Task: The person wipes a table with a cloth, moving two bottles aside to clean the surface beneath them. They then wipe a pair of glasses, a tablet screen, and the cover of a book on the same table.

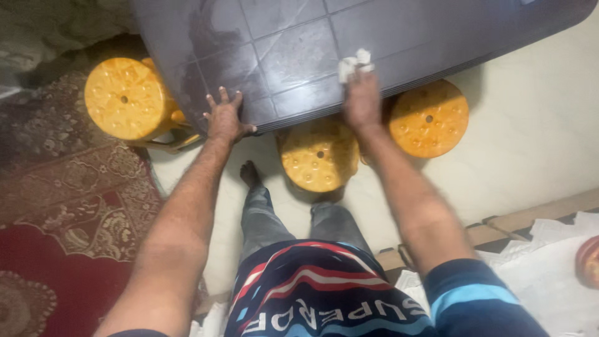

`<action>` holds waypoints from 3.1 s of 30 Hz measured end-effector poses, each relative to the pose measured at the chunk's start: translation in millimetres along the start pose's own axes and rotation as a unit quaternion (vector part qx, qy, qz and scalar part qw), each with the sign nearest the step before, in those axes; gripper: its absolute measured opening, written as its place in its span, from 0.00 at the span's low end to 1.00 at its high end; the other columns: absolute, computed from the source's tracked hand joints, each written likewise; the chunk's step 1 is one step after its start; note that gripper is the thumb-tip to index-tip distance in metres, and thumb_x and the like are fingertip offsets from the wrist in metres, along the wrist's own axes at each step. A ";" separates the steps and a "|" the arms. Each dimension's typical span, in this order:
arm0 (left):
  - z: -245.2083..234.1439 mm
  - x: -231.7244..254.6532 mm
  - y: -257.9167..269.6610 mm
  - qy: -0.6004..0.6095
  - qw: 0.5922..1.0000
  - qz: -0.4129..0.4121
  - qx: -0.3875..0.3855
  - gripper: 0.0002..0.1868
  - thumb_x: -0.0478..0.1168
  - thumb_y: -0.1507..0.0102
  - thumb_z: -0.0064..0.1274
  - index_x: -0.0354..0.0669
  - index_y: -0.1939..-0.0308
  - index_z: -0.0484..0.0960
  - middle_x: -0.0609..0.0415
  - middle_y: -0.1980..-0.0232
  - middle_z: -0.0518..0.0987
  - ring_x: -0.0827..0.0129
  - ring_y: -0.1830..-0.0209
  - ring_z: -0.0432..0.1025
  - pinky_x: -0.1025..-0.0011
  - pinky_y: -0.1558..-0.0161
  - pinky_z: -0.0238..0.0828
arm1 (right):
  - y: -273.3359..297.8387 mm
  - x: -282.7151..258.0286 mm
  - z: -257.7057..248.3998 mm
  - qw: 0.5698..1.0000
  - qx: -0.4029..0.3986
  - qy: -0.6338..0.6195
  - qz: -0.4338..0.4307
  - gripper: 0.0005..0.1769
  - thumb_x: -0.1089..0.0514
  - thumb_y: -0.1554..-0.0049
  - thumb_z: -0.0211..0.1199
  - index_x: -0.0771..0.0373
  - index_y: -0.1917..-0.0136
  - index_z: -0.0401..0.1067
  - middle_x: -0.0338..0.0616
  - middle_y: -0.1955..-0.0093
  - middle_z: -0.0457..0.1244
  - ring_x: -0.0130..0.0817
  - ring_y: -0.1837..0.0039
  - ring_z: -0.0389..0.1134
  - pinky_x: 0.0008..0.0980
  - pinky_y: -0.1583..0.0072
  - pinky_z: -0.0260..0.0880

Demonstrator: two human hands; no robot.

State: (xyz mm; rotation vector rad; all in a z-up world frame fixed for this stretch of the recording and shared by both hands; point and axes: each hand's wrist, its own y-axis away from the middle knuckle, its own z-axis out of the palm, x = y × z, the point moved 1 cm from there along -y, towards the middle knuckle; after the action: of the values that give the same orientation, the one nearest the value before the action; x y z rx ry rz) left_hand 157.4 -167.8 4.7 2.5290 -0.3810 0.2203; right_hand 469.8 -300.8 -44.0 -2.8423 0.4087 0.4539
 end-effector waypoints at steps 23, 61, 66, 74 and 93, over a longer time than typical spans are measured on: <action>3.2 -7.8 -3.2 0.004 1.000 0.016 0.006 0.59 0.51 0.55 0.78 0.55 0.24 0.62 0.40 0.17 0.47 0.31 0.19 0.38 0.27 0.30 0.47 | 7.5 -66.3 14.6 0.992 -0.013 0.090 -0.091 0.33 0.68 0.57 0.66 0.65 0.36 0.73 0.55 0.29 0.61 0.57 0.29 0.60 0.47 0.28 0.61; 67.6 113.3 9.4 0.030 0.998 -0.021 0.060 0.46 0.54 0.43 0.69 0.55 0.24 0.64 0.38 0.17 0.46 0.30 0.19 0.39 0.30 0.28 0.47 | -16.4 193.4 -56.7 0.999 -0.040 0.019 -0.020 0.21 0.66 0.42 0.64 0.64 0.35 0.75 0.56 0.30 0.62 0.57 0.33 0.62 0.48 0.33 0.63; 73.4 121.2 3.1 0.015 0.997 -0.027 0.068 0.47 0.54 0.41 0.67 0.51 0.22 0.61 0.36 0.17 0.44 0.29 0.20 0.37 0.30 0.28 0.45 | -16.7 135.8 -41.0 0.987 -0.094 0.051 -0.117 0.27 0.73 0.47 0.63 0.66 0.34 0.73 0.56 0.28 0.61 0.54 0.33 0.63 0.47 0.31 0.65; 62.0 130.0 9.6 0.027 0.997 -0.061 0.043 0.46 0.53 0.41 0.67 0.53 0.23 0.62 0.39 0.17 0.43 0.33 0.19 0.36 0.33 0.26 0.41 | -12.0 146.4 -34.0 0.973 -0.159 -0.041 -0.161 0.25 0.70 0.39 0.65 0.58 0.30 0.73 0.51 0.28 0.62 0.49 0.27 0.62 0.42 0.26 0.64; 65.8 129.1 6.0 0.014 0.997 -0.062 0.041 0.47 0.52 0.41 0.66 0.51 0.22 0.61 0.36 0.17 0.44 0.31 0.19 0.36 0.32 0.26 0.43 | -9.2 87.9 -36.7 0.954 -0.125 -0.160 -0.219 0.19 0.66 0.38 0.63 0.68 0.34 0.72 0.57 0.28 0.61 0.58 0.30 0.60 0.54 0.31 0.61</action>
State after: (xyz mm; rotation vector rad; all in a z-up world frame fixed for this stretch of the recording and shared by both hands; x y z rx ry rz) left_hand 282.6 -238.1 -16.0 2.6155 -0.2074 0.2285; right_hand 562.7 -322.8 -37.8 -2.8912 -0.3575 0.9012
